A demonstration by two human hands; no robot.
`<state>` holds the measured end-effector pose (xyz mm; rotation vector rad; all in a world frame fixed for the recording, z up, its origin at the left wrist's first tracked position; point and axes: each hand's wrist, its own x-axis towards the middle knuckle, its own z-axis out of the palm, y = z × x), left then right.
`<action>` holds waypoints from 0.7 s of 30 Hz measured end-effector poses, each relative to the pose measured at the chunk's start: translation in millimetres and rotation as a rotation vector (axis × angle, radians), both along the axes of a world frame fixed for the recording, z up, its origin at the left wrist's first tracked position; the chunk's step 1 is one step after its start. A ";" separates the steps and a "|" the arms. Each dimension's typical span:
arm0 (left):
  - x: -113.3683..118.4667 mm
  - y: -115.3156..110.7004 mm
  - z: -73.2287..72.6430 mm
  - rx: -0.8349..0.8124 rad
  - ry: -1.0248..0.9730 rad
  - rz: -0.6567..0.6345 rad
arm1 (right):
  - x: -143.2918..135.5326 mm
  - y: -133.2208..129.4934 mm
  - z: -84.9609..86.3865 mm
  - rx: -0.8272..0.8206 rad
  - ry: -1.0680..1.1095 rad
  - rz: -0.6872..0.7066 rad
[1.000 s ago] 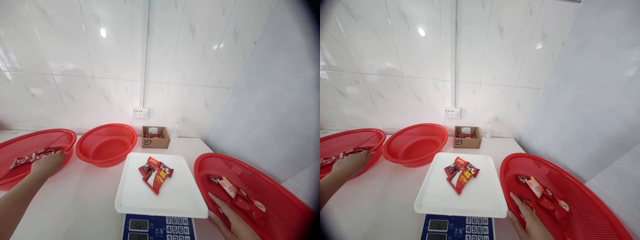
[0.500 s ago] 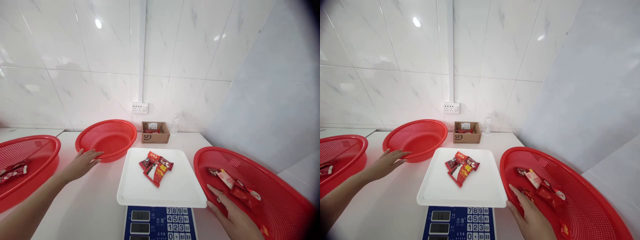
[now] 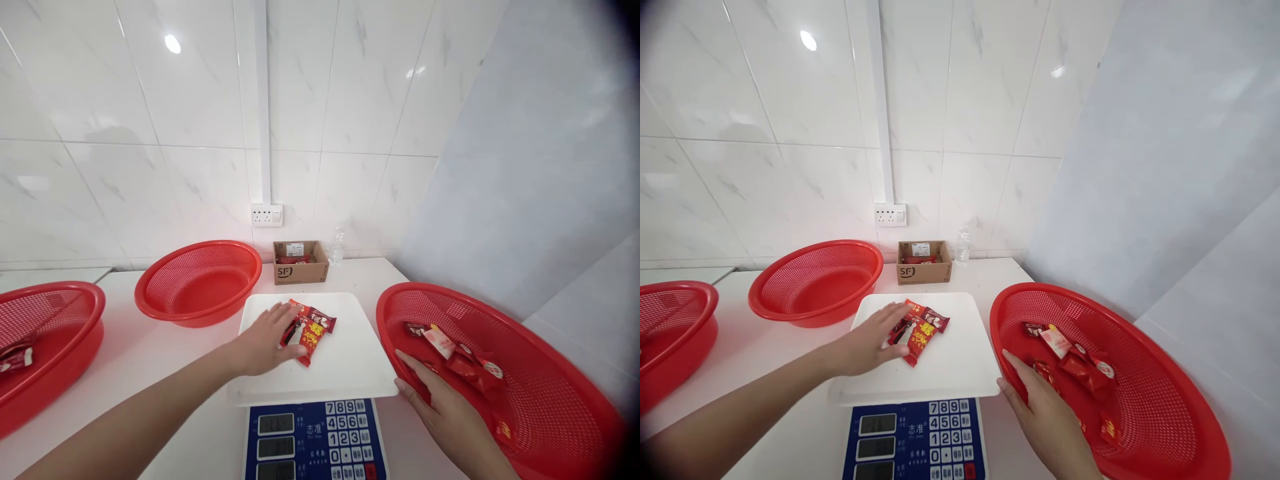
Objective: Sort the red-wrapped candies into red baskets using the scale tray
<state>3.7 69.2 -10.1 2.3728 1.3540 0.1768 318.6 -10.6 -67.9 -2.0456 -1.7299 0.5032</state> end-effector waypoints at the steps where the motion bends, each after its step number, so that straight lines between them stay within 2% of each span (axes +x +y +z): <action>1: 12.6 2.1 -3.8 0.007 0.034 -0.020 | -0.3 -0.3 0.1 0.001 0.002 0.006; 5: 37.8 7.8 -18.3 0.043 0.084 -0.038 | -0.8 -1.7 0.8 -0.004 0.021 0.021; 8: 40.7 3.3 -22.3 0.084 0.066 -0.058 | -0.3 -0.3 0.0 -0.003 0.022 0.022; 12: 38.3 -9.5 -21.6 0.154 0.023 -0.146 | 1.5 2.9 -3.8 -0.001 -0.007 0.016; 14: 35.3 -13.1 -18.5 0.206 -0.012 -0.196 | 2.7 2.9 -5.2 0.008 -0.018 0.017; 17: 22.6 -6.1 -6.3 0.384 -0.065 -0.225 | 4.1 0.4 -5.4 0.018 -0.023 0.019; 18: 14.9 0.5 -0.2 0.452 -0.071 -0.197 | 4.3 -0.6 -4.9 0.019 -0.020 0.020; 21: -17.6 29.8 19.1 0.552 -0.048 0.028 | 4.2 -2.4 -3.4 0.032 -0.014 0.011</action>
